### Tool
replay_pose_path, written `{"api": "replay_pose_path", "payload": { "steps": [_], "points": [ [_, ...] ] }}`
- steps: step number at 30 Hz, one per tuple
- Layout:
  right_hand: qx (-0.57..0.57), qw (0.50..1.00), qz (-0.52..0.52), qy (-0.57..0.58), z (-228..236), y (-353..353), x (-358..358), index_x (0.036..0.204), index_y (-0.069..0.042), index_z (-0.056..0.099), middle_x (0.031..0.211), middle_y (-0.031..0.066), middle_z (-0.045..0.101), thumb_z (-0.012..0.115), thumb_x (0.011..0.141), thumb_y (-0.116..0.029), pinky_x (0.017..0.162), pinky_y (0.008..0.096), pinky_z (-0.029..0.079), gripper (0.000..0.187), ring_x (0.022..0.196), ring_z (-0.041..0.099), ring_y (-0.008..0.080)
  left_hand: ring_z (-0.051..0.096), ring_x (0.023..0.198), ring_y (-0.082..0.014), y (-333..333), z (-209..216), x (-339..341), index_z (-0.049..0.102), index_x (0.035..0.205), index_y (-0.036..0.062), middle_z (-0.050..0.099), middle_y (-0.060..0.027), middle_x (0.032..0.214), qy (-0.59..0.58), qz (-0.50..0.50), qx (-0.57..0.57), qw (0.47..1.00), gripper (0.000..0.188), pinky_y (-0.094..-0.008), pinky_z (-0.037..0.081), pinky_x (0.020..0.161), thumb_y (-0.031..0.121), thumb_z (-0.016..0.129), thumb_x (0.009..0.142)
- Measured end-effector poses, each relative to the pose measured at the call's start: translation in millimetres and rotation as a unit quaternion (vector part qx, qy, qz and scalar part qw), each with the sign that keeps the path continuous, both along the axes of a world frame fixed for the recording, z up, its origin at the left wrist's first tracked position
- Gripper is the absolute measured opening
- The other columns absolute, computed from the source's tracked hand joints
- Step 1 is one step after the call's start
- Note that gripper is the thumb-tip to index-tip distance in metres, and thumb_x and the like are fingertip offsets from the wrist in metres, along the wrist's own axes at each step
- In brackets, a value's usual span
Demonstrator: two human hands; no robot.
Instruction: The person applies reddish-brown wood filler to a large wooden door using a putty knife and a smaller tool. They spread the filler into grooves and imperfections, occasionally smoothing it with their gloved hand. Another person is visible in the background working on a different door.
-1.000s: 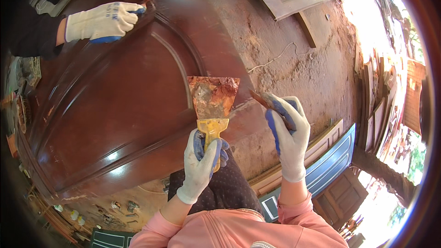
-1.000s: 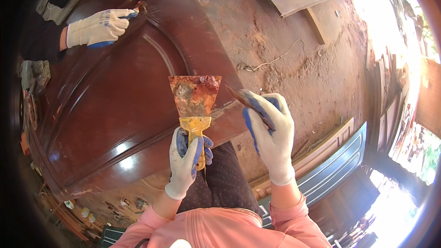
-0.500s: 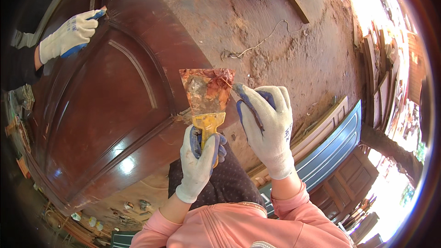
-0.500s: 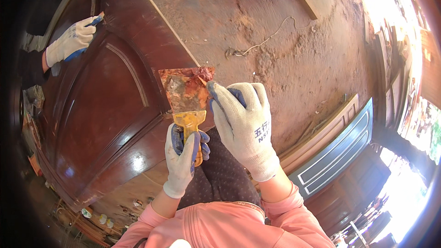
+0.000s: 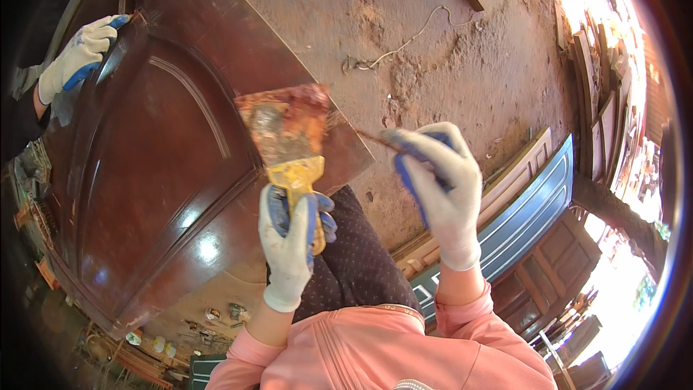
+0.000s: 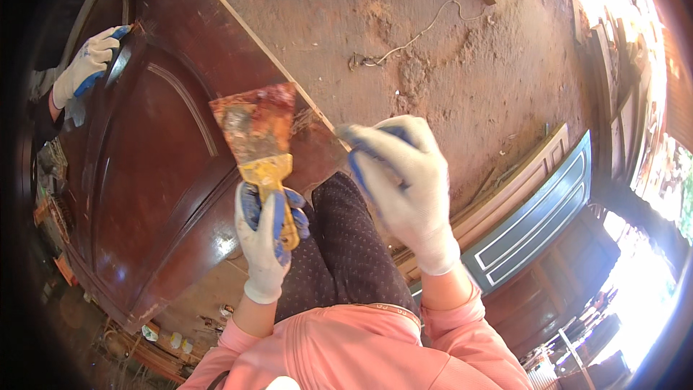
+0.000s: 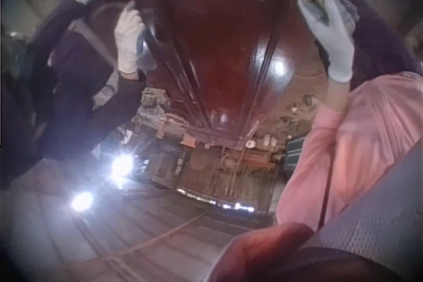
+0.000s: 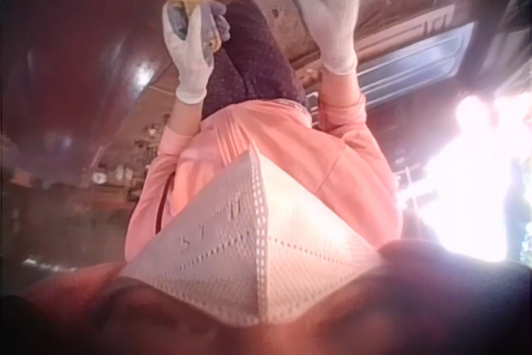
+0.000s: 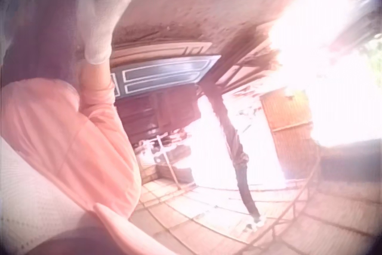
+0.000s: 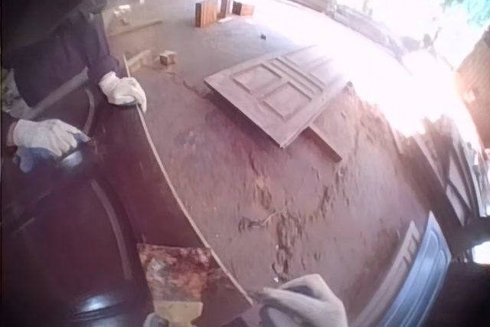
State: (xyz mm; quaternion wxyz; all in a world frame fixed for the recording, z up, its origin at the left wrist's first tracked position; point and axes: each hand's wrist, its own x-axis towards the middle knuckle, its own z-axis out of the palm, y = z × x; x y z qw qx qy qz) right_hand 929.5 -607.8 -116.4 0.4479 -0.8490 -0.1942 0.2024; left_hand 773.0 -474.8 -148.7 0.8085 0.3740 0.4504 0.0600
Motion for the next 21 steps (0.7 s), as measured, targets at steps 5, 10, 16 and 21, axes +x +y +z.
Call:
{"api": "replay_pose_path", "payload": {
  "steps": [5,10,16,21],
  "points": [
    [0.052,0.979,-0.103,0.166,3,-15,-6,0.116,0.003,0.072,0.099,0.0038,0.062,0.065,0.09,0.0,0.073,0.0214,0.045,0.027,0.084,0.056,0.0078,0.062,0.064,-0.011,13,-4,-16,0.049,0.119,0.0046,0.067,-0.0108,0.093,-0.013,0.034,0.049,0.998,0.016,-0.0258,0.053,0.055,0.01,0.053,0.104],
    [0.153,0.937,-0.185,0.253,-17,-32,-31,0.117,0.007,0.069,0.104,0.0057,0.067,0.063,0.091,0.001,0.08,0.0237,0.048,0.027,0.088,0.06,0.0103,0.058,0.066,-0.008,14,1,-27,0.051,0.116,0.0074,0.063,-0.0057,0.092,-0.003,0.011,0.082,0.997,0.016,-0.023,0.051,0.056,0.019,0.053,0.106],
    [0.231,0.88,-0.336,0.243,-46,-56,-82,0.12,0.006,0.065,0.106,0.0099,0.07,0.063,0.094,-0.003,0.085,0.0275,0.052,0.028,0.091,0.065,0.0143,0.06,0.064,-0.01,27,-8,-52,0.049,0.118,0.0081,0.063,-0.0082,0.091,0.043,0.022,0.114,0.992,0.019,-0.0247,0.051,0.053,0.018,0.056,0.104],
    [0.319,0.837,-0.389,0.215,-65,-68,-160,0.117,0.002,0.061,0.101,0.0103,0.068,0.06,0.097,-0.006,0.079,0.0281,0.05,0.022,0.086,0.063,0.0138,0.058,0.069,-0.0087,56,-29,-106,0.057,0.122,0.0121,0.064,-0.0004,0.092,0.024,-0.028,0.158,0.987,0.023,-0.022,0.048,0.058,0.027,0.055,0.105]
  ]
}}
